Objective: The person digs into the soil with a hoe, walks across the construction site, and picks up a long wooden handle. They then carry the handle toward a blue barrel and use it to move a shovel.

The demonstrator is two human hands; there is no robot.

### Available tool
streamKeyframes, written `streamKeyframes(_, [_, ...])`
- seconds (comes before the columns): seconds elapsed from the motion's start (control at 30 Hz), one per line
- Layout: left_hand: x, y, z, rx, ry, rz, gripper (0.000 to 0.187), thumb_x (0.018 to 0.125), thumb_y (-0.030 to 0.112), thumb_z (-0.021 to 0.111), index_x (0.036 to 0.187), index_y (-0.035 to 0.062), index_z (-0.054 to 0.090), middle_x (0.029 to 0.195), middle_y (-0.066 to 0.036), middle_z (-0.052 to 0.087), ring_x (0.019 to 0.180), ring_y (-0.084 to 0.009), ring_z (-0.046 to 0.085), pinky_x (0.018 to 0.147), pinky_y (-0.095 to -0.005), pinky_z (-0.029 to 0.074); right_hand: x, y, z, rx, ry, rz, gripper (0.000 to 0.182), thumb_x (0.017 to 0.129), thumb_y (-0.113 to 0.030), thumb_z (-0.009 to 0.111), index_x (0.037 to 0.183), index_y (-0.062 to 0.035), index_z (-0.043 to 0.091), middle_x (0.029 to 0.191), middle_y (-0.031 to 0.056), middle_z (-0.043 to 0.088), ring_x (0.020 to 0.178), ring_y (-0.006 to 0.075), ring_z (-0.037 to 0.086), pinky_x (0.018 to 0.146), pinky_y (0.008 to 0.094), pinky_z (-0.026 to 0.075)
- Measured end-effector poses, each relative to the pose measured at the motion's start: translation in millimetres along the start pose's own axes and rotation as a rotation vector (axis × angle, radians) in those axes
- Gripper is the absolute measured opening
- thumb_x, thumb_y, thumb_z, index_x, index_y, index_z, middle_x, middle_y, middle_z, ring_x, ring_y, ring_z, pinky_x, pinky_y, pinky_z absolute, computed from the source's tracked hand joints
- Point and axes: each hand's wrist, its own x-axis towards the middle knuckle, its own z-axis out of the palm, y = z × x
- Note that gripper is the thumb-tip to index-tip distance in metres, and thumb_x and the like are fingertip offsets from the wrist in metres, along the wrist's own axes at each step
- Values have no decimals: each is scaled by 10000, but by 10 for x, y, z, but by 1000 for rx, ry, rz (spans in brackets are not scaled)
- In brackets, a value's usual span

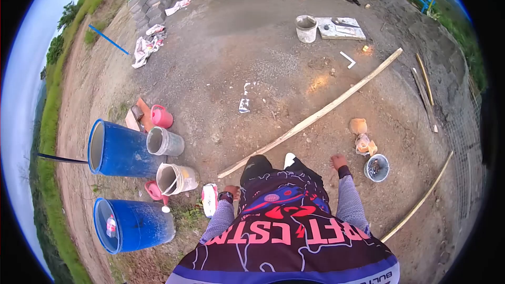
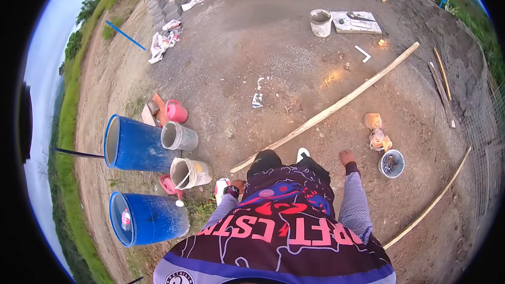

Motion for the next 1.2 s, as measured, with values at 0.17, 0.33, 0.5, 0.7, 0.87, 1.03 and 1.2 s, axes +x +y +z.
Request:
streamKeyframes(0.17, [35,169,-528,579,214,425,278,875,240,551,1060,132,729,1035,-127,714,948,-314,690,819,-441,567,300,-2061,-439,1,108,-233,291,913,-195,584,1137,-24,656,910,122,719,728,196,706,654,335,552])
streamKeyframes(0.33, [546,701,-1755,742,136,536,277,873,254,548,1047,143,732,1025,-131,712,955,-317,683,821,-446,562,650,-1950,-235,-43,220,-94,288,892,-221,574,1069,-21,683,937,158,718,782,285,708,722,393,553])
streamKeyframes(0.5, [1619,1321,-2940,984,-49,711,276,870,269,545,1034,153,734,1016,-134,709,963,-320,676,823,-451,557,535,-986,376,-235,202,410,327,830,-228,572,1039,-31,727,1055,243,691,971,410,673,861,471,533])
streamKeyframes(0.7, [2903,2426,-4500,1088,-58,1024,228,863,305,545,925,165,714,937,-139,707,858,-310,681,685,-444,552,-72,6,2233,-136,218,815,246,868,-257,599,907,-52,729,1008,144,733,894,316,714,768,459,574])
streamKeyframes(0.87, [3559,4008,-5884,-174,39,137,213,961,290,576,1102,132,564,916,-77,680,715,-222,664,525,-354,507,-10,-1043,3252,371,24,794,295,916,-197,493,881,16,695,687,160,687,562,267,684,522,410,560])
streamKeyframes(1.03, [3688,5376,-6192,-117,59,484,303,959,301,605,1190,111,558,1035,-103,686,887,-216,682,654,-337,535,833,-2029,3093,628,-8,1005,258,921,-153,519,947,31,698,778,164,711,648,279,715,545,385,572])
streamKeyframes(1.2, [4257,5821,-6125,89,-162,512,284,958,240,610,1198,96,569,997,-98,693,825,-192,683,625,-309,526,2366,-1667,2615,218,165,453,214,924,-166,526,836,-22,657,776,97,668,656,250,702,507,431,566])
